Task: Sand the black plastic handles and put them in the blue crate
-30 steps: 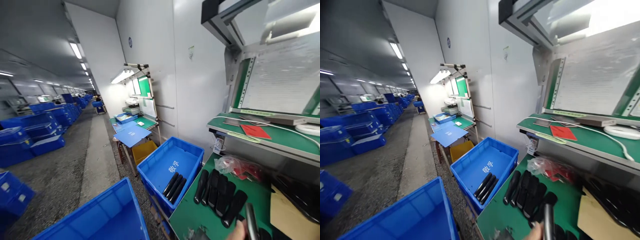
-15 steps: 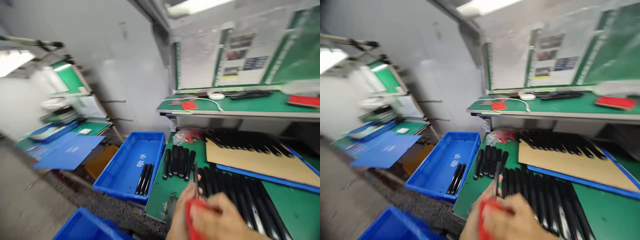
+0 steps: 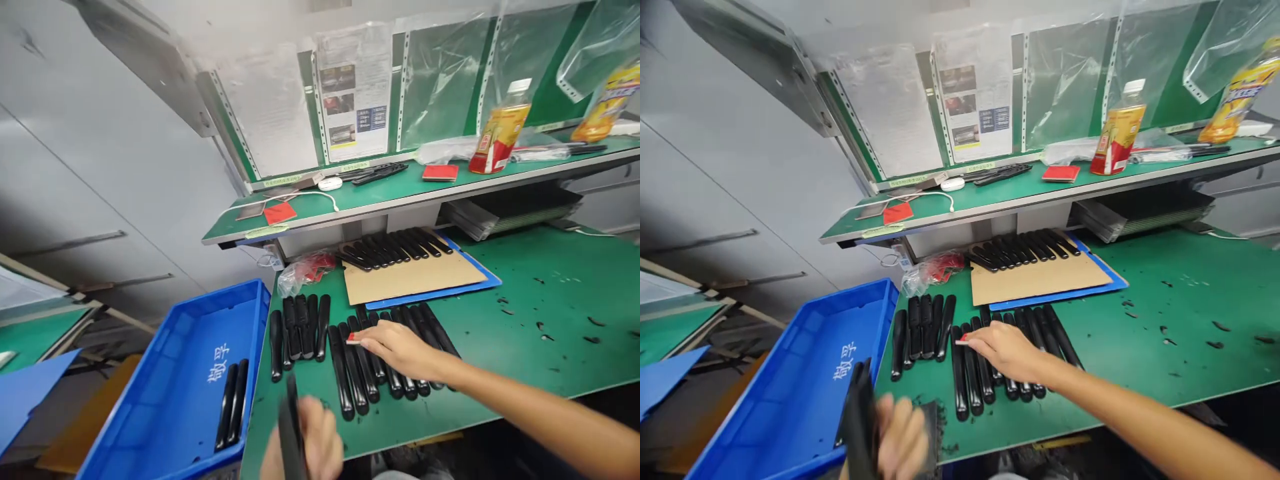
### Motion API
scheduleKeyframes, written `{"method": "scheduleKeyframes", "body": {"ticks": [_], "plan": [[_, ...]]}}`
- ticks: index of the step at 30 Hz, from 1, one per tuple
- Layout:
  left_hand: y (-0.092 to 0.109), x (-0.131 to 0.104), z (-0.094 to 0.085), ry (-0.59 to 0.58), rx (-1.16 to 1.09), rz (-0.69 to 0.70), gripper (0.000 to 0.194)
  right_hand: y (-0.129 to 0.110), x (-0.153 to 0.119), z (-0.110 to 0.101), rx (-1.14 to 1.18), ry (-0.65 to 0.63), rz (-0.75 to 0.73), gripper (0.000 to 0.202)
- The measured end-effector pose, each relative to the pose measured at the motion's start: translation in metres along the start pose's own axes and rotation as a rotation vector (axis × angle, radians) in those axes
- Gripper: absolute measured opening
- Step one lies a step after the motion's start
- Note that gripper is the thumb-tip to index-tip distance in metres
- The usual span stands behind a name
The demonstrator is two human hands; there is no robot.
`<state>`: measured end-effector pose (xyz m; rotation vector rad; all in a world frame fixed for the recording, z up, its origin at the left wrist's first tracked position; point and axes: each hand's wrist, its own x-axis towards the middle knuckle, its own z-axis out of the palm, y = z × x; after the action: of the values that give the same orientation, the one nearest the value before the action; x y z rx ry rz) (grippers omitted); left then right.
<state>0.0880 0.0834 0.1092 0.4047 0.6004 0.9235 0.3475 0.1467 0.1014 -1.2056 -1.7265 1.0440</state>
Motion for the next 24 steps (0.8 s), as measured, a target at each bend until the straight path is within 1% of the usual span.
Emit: {"method": "scheduleKeyframes", "body": {"ticks": [2, 4, 5, 6, 8, 9, 10, 12, 14, 16, 19, 22, 23, 24], "plan": [[0.005, 0.009, 0.004, -0.071, -0.083, 0.112, 0.035, 0.006, -0.021, 0.011, 0.135, 0.029, 0.121, 0.051], [0.008, 0.024, 0.008, -0.136, -0.218, 0.157, 0.046, 0.005, -0.042, 0.027, 0.279, 0.063, 0.229, 0.064], [0.010, 0.033, 0.011, -0.147, -0.304, 0.166, 0.049, 0.003, -0.051, 0.035, 0.405, 0.084, 0.278, 0.066], [0.012, 0.042, 0.013, -0.129, -0.392, 0.182, 0.047, 0.000, -0.059, 0.043, 0.570, 0.103, 0.317, 0.065], [0.016, 0.058, 0.020, -0.013, -0.522, 0.265, 0.037, -0.005, -0.072, 0.058, 0.934, 0.149, 0.346, 0.055], [0.017, 0.064, 0.025, 0.059, -0.548, 0.296, 0.031, -0.008, -0.077, 0.065, 1.073, 0.182, 0.331, 0.051], [0.018, 0.069, 0.029, 0.124, -0.546, 0.306, 0.026, -0.011, -0.081, 0.072, 1.148, 0.222, 0.295, 0.048], [0.017, 0.073, 0.039, 0.203, -0.511, 0.266, 0.021, -0.015, -0.086, 0.084, 1.107, 0.321, 0.187, 0.049], [0.015, 0.073, 0.048, 0.229, -0.524, 0.234, 0.015, -0.018, -0.089, 0.094, 0.987, 0.429, 0.094, 0.056], [0.013, 0.071, 0.056, 0.254, -0.581, 0.255, 0.010, -0.019, -0.089, 0.102, 0.837, 0.512, 0.055, 0.060], [0.013, 0.068, 0.064, 0.307, -0.643, 0.307, 0.022, -0.020, -0.089, 0.111, 0.546, 0.645, -0.023, 0.051], [0.013, 0.067, 0.069, 0.351, -0.646, 0.343, 0.024, -0.017, -0.090, 0.120, 0.248, 0.780, -0.142, 0.046], [0.013, 0.067, 0.070, 0.355, -0.640, 0.351, 0.024, -0.014, -0.090, 0.121, 0.137, 0.785, -0.154, 0.047], [0.013, 0.066, 0.071, 0.350, -0.637, 0.356, 0.024, -0.010, -0.088, 0.121, 0.018, 0.759, -0.154, 0.049]]}}
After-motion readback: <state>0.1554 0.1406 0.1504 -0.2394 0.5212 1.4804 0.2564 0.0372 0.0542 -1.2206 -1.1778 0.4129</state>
